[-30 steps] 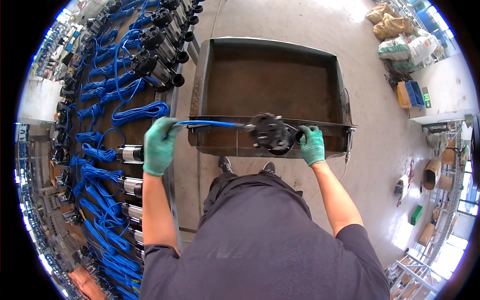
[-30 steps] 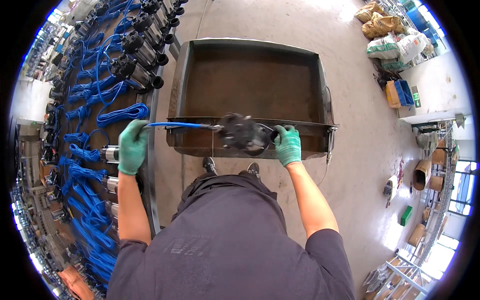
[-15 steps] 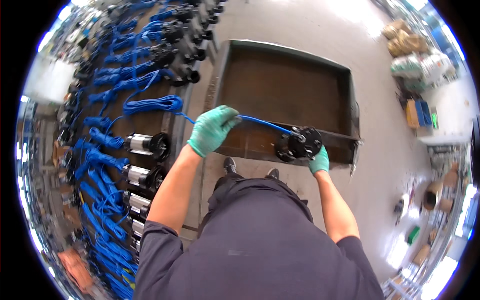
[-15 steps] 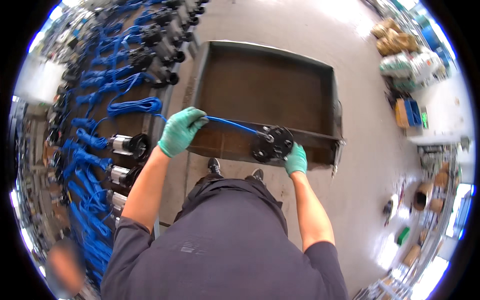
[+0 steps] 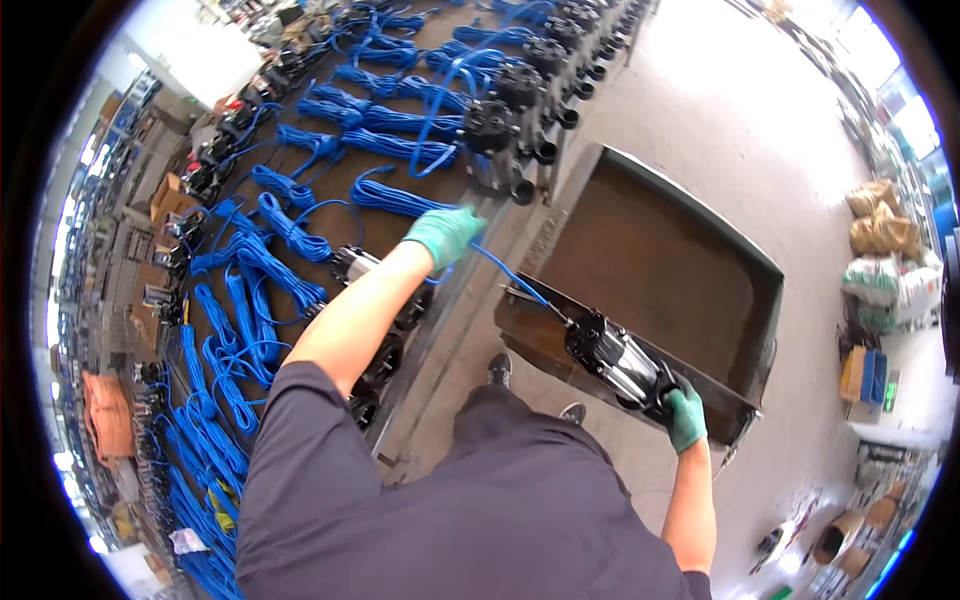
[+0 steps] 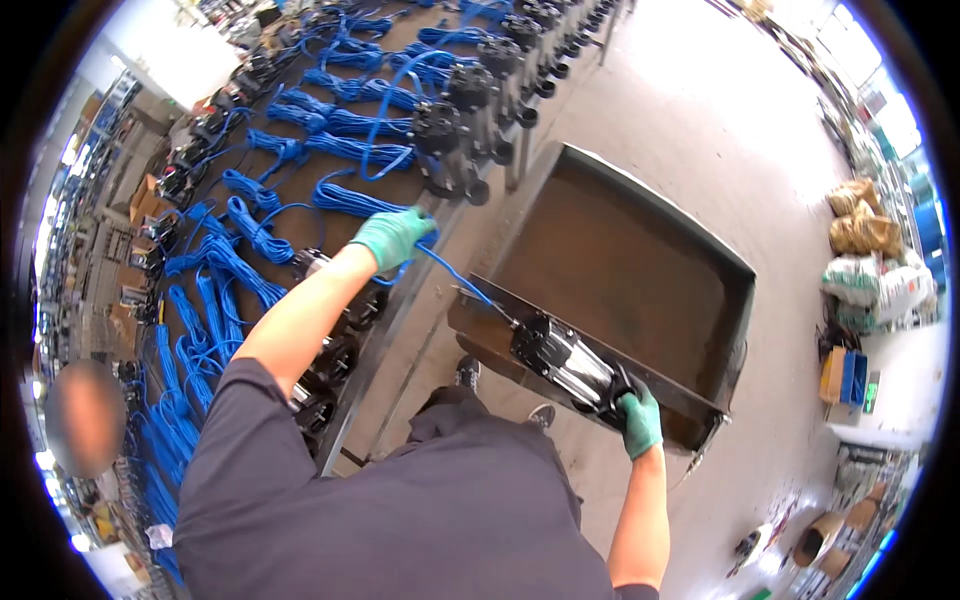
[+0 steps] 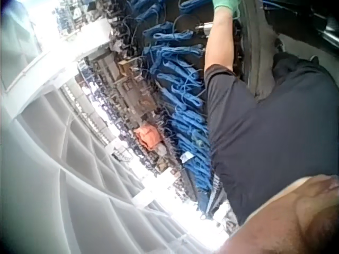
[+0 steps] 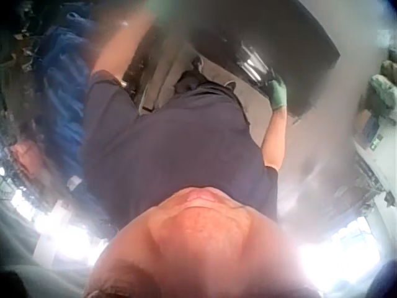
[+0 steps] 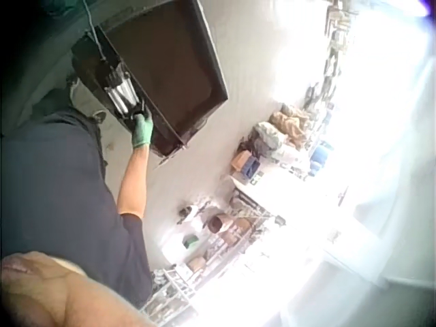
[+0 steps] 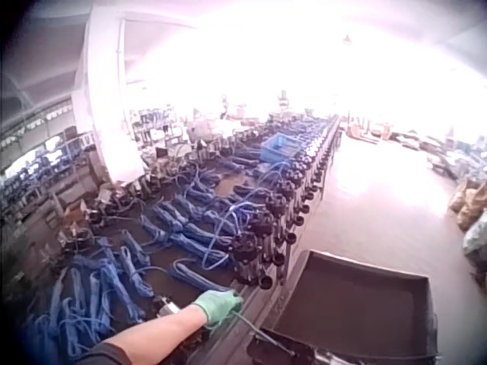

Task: The person tests water pumps by placing them into a tank of water. The person removes a pump from a line, places it into the water tank, and then returns it to the line.

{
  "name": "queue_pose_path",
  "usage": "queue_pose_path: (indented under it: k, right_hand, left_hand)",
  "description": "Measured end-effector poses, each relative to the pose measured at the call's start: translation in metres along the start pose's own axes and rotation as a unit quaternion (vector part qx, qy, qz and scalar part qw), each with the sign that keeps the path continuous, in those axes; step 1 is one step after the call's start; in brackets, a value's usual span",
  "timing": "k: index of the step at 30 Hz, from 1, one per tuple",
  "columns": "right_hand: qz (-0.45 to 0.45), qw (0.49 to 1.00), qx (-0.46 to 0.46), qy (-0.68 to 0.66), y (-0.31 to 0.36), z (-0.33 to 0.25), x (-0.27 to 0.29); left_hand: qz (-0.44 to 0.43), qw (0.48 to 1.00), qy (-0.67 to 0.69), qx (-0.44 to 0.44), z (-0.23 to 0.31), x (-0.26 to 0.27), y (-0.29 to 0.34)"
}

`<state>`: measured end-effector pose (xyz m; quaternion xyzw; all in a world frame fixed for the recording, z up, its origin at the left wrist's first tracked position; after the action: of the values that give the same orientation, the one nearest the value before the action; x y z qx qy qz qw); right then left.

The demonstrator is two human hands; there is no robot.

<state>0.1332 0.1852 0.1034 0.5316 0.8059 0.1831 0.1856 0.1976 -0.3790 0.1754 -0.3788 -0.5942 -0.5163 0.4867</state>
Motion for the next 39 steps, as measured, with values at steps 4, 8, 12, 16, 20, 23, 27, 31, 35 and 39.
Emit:
queue_pose_path:
  k: [4, 8, 12, 16, 20, 23, 27, 31, 35, 39]
  right_hand:
    - [0.045, 0.993, 0.019, 0.110, 0.024, -0.034, -0.060]
    - [0.062, 0.990, 0.030, 0.121, 0.042, -0.049, -0.094]
    - [0.075, 0.993, -0.016, 0.089, 0.056, -0.079, -0.139]
    - [0.034, 0.988, 0.033, 0.144, 0.043, -0.109, -0.184]
    - [-0.018, 0.988, 0.048, 0.145, 0.007, -0.127, -0.232]
    - [-0.044, 0.995, 0.006, 0.090, -0.025, -0.135, -0.287]
    - [-0.108, 0.980, 0.053, 0.160, -0.071, -0.137, -0.364]
    - [-0.145, 0.979, -0.031, 0.143, -0.098, -0.133, -0.447]
    - [-0.185, 0.968, -0.047, 0.163, -0.144, -0.089, -0.503]
    - [-0.189, 0.934, -0.020, 0.302, -0.198, -0.048, -0.502]
  left_hand:
    - [-0.012, 0.999, -0.025, 0.039, -0.028, -0.033, -0.032]
    - [-0.058, 0.996, -0.044, 0.048, -0.052, -0.064, -0.059]
    - [-0.053, 0.997, 0.035, 0.050, -0.073, -0.058, -0.052]
    - [0.006, 0.997, 0.058, 0.055, -0.115, -0.042, -0.022]
    - [0.226, 0.967, 0.075, 0.090, -0.181, 0.019, 0.041]
    - [0.307, 0.943, -0.016, 0.125, -0.215, 0.052, 0.083]
    - [0.289, 0.939, -0.120, 0.144, -0.256, 0.059, 0.098]
    - [0.139, 0.949, -0.177, 0.221, -0.280, 0.050, 0.102]
    - [0.004, 0.963, -0.117, 0.244, -0.275, 0.000, 0.108]
    - [0.040, 0.981, -0.068, 0.176, -0.226, -0.008, 0.100]
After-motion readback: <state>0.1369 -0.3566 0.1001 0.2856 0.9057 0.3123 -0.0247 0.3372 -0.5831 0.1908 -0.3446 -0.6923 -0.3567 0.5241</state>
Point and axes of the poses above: each hand's wrist, its own y-axis away from the middle knuckle, its own x-axis out of the back of the hand, z = x × y, the point moved 1 cm from there along -y, towards the middle knuckle, and after that the axes turned 5 degrees about x, right-handed, at the moved point
